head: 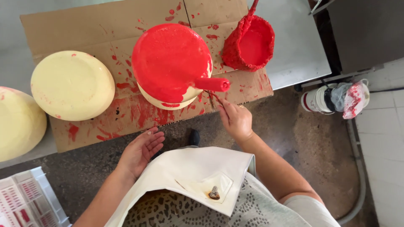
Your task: Waxing cheese wheels by applying red wax with a brush.
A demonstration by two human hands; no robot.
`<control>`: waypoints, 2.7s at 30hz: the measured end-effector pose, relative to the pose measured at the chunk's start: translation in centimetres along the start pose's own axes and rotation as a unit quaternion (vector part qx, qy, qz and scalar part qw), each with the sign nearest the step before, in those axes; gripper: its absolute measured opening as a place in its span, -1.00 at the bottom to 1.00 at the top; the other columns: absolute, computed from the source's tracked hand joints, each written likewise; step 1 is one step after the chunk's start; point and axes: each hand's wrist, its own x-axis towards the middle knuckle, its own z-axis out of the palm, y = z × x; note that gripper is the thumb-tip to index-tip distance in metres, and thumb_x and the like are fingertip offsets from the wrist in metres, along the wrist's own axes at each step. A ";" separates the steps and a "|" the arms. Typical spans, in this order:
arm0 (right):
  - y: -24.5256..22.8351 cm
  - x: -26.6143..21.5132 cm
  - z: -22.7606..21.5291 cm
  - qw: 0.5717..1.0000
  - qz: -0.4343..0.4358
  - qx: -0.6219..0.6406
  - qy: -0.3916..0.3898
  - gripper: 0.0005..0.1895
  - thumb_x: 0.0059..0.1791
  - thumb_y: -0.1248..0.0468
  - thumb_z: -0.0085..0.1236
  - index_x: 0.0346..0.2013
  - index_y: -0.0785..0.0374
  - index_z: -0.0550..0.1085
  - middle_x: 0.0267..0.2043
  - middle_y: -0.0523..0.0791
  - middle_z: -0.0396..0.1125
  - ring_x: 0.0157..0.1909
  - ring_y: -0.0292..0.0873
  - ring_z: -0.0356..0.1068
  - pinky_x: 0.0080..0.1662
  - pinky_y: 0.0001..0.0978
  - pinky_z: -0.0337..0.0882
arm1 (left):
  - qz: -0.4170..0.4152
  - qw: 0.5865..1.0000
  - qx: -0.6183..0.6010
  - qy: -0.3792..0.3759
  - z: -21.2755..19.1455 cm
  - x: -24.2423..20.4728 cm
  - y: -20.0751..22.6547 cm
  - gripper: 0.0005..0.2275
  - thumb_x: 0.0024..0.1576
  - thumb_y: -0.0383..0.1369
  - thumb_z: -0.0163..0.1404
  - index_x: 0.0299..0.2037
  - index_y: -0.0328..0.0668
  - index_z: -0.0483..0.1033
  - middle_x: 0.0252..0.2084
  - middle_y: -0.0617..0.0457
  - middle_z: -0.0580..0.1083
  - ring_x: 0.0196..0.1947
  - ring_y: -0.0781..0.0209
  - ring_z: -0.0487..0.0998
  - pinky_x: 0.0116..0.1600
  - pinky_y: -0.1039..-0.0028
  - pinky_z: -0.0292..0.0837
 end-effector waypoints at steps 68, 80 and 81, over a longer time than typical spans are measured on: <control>0.6 0.3 2.3 0.263 0.412 0.872 0.002 -0.70 0.22 0.19 -0.22 0.04 0.26 0.47 -0.57 -0.20 0.15 -0.78 -0.53 0.04 -0.69 -0.82 0.02 | -0.025 0.999 0.023 -0.005 0.0 0.7 0.8 -0.65 0.27 -0.26 -0.04 0.22 -0.20 0.45 0.08 -0.18 0.55 0.08 0.00 0.59 0.23 0.16 0.47; -2.0 1.6 -0.3 0.630 0.545 0.545 -0.094 -0.66 0.18 0.15 -0.22 0.25 0.07 0.26 -0.68 -0.04 0.17 -0.85 -0.23 -0.09 -0.73 -0.45 -0.12 | -0.054 0.997 0.014 0.050 -0.2 1.0 1.4 -0.61 0.27 -0.21 -0.14 0.26 -0.19 0.39 0.20 -0.19 0.46 0.21 0.01 0.47 0.26 0.31 0.36; -1.8 3.4 -0.5 0.668 0.528 0.513 -0.109 -0.61 0.18 0.16 -0.24 0.30 0.14 0.26 -0.70 -0.11 0.15 -0.82 -0.26 -0.03 -0.70 -0.44 -0.05 | -0.053 0.997 0.011 0.051 0.0 1.1 1.3 -0.62 0.27 -0.21 -0.13 0.24 -0.19 0.40 0.19 -0.19 0.47 0.20 0.01 0.47 0.26 0.30 0.36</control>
